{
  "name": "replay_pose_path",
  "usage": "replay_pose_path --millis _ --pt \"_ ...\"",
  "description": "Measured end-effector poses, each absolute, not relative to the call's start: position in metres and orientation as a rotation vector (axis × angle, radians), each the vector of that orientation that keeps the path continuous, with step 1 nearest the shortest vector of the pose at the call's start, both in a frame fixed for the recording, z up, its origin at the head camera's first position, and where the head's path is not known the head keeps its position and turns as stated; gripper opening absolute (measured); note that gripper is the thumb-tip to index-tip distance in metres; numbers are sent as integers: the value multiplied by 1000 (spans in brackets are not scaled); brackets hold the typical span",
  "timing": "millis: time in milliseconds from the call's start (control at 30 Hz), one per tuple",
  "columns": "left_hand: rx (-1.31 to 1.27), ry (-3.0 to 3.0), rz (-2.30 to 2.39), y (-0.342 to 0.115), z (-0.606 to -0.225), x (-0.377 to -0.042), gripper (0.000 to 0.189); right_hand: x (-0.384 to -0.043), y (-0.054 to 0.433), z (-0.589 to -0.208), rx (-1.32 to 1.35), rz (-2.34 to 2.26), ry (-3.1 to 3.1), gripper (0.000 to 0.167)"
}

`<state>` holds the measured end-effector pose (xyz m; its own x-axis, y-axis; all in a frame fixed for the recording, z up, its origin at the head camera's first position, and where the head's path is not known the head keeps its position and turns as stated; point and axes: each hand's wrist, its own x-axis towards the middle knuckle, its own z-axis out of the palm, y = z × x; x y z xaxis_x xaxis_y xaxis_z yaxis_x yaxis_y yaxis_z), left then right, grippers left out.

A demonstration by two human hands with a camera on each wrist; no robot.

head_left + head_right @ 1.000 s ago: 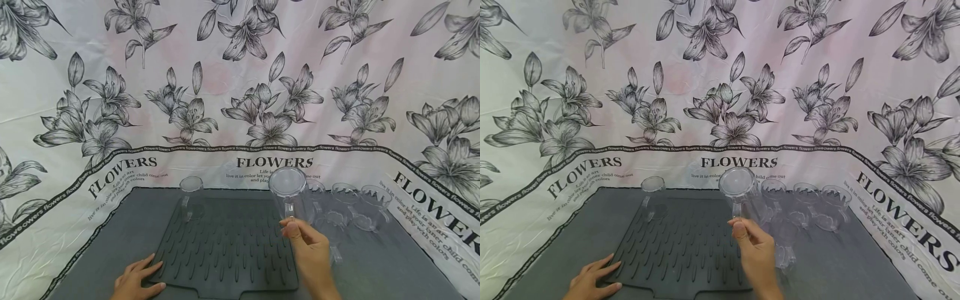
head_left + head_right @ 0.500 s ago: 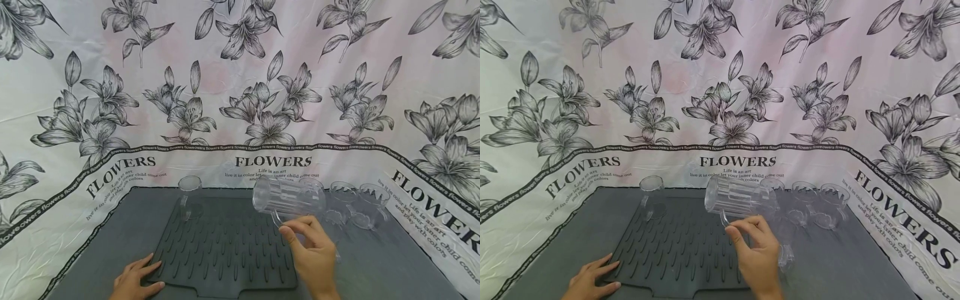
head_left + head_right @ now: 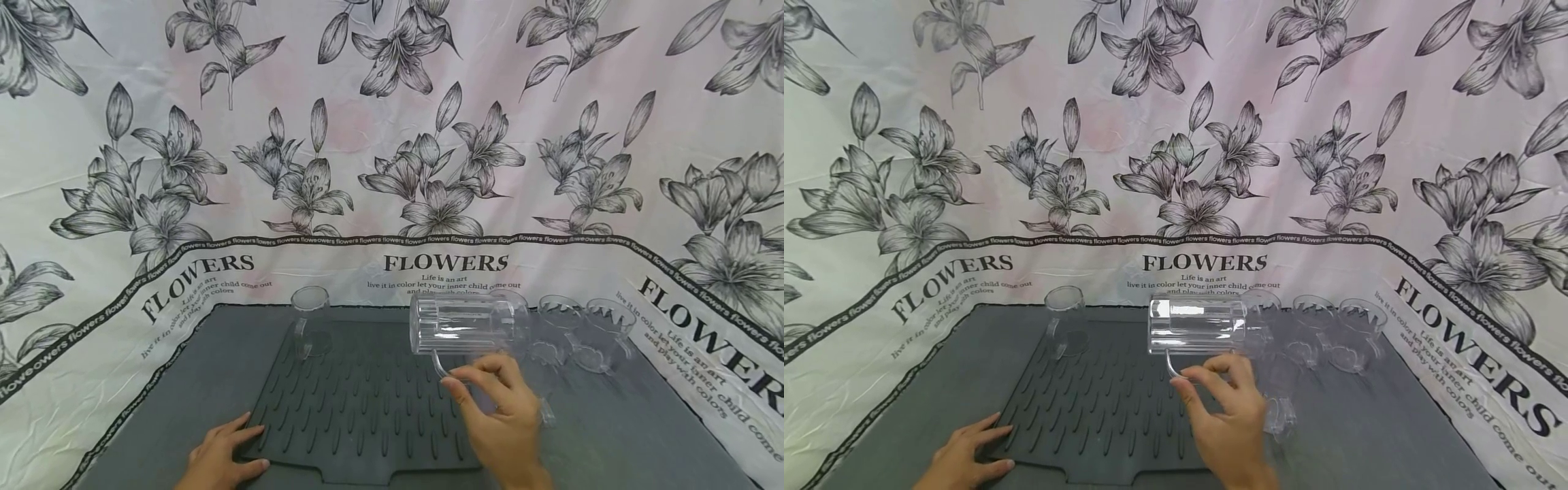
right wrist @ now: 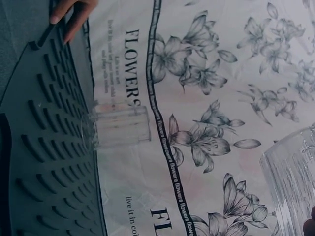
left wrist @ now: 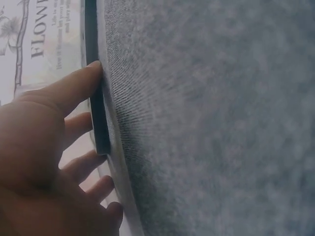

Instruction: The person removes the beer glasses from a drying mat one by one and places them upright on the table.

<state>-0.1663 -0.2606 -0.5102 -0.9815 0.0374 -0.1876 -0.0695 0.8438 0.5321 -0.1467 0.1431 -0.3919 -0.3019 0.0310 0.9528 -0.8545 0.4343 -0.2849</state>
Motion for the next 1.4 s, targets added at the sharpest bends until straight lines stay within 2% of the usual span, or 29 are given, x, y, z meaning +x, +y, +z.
replay_pose_path --millis 233,367,467,633,867,1167,1400 --pt "26 2810 838 -259 -497 -171 70 -146 141 -394 718 967 -1638 35" --pt "70 2882 959 -246 -473 -167 71 -144 139 -391 763 950 -1606 33" --pt "112 2933 1215 -220 -448 -162 67 -142 137 -389 798 938 -1607 33" --pt "385 2815 1777 -165 -416 -157 53 -139 132 -387 863 922 -1614 32" --pt "770 2317 2211 -114 -398 -158 56 -139 125 -390 949 933 -1593 27" --pt "834 1952 2381 -88 -395 -163 65 -140 120 -392 1068 927 -1580 23" --pt "746 1880 2574 -80 -397 -162 57 -140 124 -386 1062 982 -1523 24"
